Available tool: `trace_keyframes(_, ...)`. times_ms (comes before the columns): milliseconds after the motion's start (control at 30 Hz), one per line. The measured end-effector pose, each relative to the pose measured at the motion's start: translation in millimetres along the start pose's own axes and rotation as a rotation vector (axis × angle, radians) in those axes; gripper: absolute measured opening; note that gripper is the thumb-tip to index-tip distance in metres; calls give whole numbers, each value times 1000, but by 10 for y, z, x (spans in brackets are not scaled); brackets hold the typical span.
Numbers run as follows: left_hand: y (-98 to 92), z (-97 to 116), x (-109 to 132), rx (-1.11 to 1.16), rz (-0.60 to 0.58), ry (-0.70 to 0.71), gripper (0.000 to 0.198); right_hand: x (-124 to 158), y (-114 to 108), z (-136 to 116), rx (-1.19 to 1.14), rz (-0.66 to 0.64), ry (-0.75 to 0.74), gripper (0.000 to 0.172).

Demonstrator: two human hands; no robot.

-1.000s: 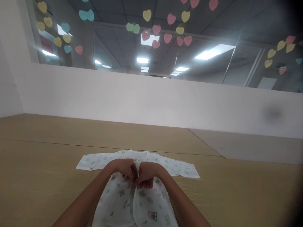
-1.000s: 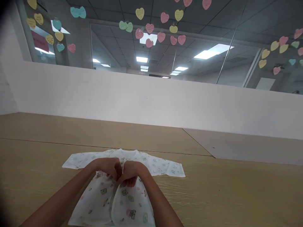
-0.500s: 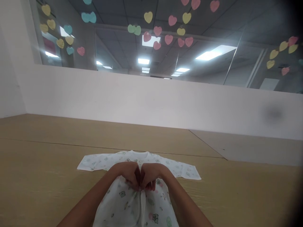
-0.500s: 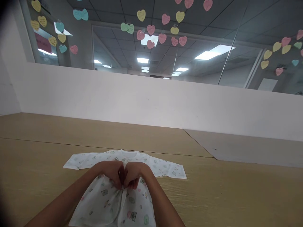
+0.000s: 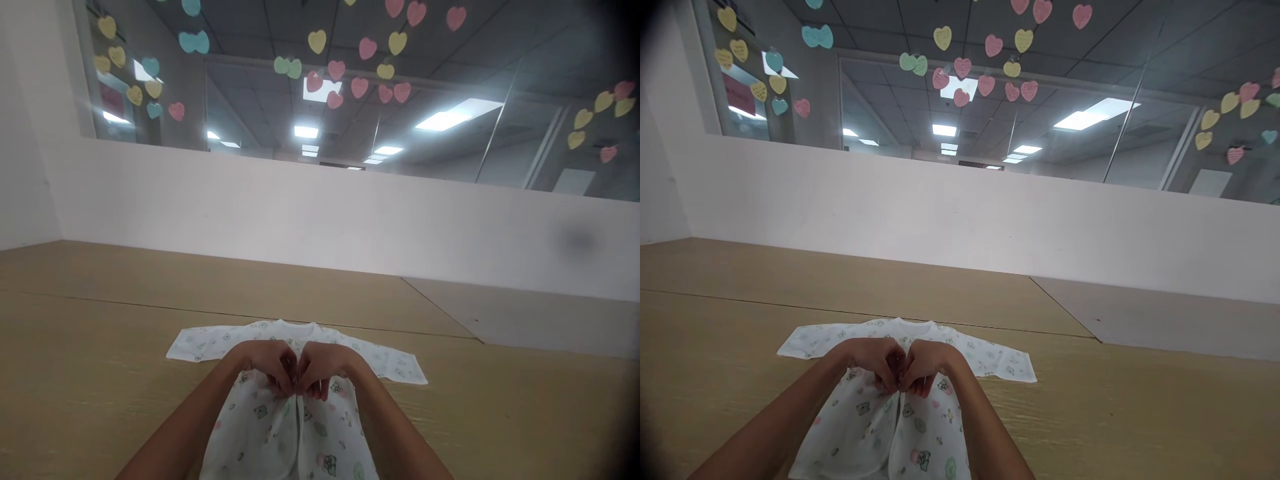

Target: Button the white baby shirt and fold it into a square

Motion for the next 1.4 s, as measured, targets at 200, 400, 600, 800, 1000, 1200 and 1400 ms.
trace_keyframes(200, -27, -43, -13, 52, -16, 40, 37, 1, 5, -14, -36, 20, -14, 9)
trace_keyframes(400, -24, -44, 0, 85, 6, 47, 40, -25, 8, 7, -19, 55, -4, 8)
trace_keyframes(600, -29, -35, 18, 84, 12, 53, 43, 8, 13, -28, 21, 89, -20, 5)
trace_keyframes(800, -8, -7, 32, 95, 14, 45, 43, 23, 31, -83, 64, 118, 10, 5)
trace_keyframes(1000, -17, 0, 48, 113, 51, 24, 47, 31, 3, -52, 21, 100, -26, 5)
trace_keyframes(1200, -66, -38, 69, 136, 61, 59, 48, 12, -17, -13, -2, 60, -72, 11)
trace_keyframes(1400, -58, 40, 166, 171, 50, 63, 43, -85, 19, -4, 7, 65, -52, 12)
Point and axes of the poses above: each hand's wrist, its own x-axis away from the middle knuckle, its own y-axis out of the palm, z = x × y, the point moved 1 cm from there along -x, towards the middle knuckle, and after that the axes turned 4 degrees about x, right-handed, at the moved point
